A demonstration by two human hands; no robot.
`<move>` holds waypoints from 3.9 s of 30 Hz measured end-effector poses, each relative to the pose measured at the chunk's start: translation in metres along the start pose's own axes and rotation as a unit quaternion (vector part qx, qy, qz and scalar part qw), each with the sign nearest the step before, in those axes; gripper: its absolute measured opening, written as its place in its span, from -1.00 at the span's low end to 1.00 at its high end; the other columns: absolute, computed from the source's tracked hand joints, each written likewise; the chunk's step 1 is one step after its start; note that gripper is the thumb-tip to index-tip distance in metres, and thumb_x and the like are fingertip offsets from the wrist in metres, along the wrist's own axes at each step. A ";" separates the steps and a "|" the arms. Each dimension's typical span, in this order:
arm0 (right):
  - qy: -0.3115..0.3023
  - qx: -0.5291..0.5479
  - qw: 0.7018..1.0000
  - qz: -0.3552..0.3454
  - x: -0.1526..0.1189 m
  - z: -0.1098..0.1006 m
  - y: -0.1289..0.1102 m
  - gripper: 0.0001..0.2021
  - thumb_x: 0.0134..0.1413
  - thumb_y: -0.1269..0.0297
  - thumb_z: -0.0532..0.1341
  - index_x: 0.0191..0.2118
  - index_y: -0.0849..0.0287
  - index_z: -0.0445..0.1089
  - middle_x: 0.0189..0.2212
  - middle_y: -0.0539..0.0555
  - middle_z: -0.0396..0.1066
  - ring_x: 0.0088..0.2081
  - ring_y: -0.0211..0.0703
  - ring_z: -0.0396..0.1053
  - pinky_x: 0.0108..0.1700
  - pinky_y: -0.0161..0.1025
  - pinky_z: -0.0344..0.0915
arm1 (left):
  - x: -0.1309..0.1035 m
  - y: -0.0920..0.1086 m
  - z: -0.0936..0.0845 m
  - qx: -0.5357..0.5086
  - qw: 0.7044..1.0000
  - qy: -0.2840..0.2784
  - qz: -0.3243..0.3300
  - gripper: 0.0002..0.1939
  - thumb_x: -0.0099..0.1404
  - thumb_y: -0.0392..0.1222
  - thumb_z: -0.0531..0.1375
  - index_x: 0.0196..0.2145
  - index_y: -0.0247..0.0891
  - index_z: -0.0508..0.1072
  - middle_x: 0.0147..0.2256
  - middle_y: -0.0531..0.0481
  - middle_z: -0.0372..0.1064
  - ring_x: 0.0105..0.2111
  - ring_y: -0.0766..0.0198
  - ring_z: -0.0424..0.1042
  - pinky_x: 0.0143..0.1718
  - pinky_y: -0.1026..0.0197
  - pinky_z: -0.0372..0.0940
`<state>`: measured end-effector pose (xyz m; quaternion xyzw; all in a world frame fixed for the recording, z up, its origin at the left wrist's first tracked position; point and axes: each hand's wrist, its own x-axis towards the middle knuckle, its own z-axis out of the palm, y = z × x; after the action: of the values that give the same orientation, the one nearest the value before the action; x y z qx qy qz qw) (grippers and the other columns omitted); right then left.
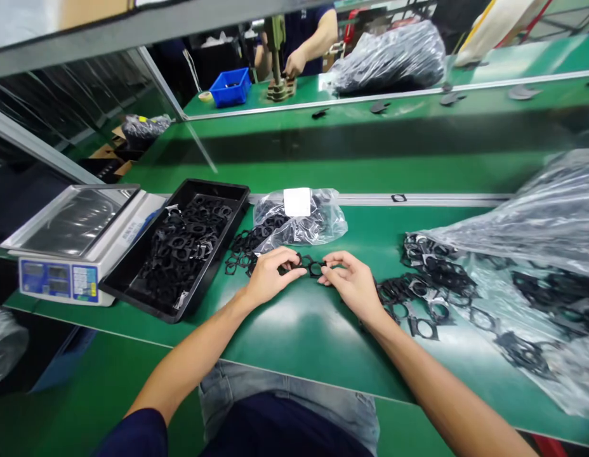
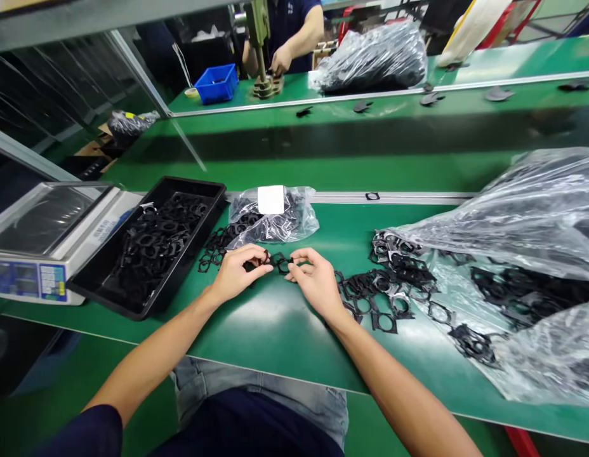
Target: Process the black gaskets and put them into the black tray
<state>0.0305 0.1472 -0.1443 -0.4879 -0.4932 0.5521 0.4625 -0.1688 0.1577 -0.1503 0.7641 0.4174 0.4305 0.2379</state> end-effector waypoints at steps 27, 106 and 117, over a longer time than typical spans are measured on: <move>-0.040 0.145 0.980 0.128 -0.008 0.009 -0.012 -0.68 -0.22 0.19 0.51 -0.33 0.17 0.46 -0.45 -0.03 0.48 -0.48 -0.29 0.49 -0.35 -0.33 0.50 | -0.015 0.013 0.007 0.127 0.982 0.002 0.142 -0.74 0.41 -0.25 0.11 0.02 -0.21 0.45 -0.08 -0.17 0.47 -0.08 0.15 0.49 -0.04 0.06 0.43; -0.002 0.001 0.999 -0.054 -0.022 0.013 -0.015 -0.68 -0.09 0.01 0.45 -0.37 0.11 0.41 -0.39 0.02 0.43 -0.39 -0.19 0.47 -0.25 -0.23 0.49 | -0.011 0.022 0.008 -0.029 0.994 0.088 0.055 -0.90 0.32 -0.28 0.22 -0.18 -0.27 0.42 -0.25 -0.10 0.50 -0.21 0.26 0.52 -0.22 0.24 0.46; -0.008 -0.030 0.991 -0.130 -0.023 0.008 -0.013 -0.83 0.05 0.15 0.39 -0.34 0.08 0.45 -0.35 0.03 0.42 -0.35 -0.21 0.43 -0.25 -0.25 0.47 | -0.010 0.022 0.007 -0.087 0.992 0.089 0.010 -0.92 0.33 -0.21 0.23 -0.31 -0.27 0.44 -0.34 -0.04 0.50 -0.28 0.27 0.50 -0.18 0.18 0.39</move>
<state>0.0248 0.1243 -0.1293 -0.4288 -0.5729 0.4761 0.5111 -0.1560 0.1378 -0.1429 0.7035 0.3898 0.5337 0.2613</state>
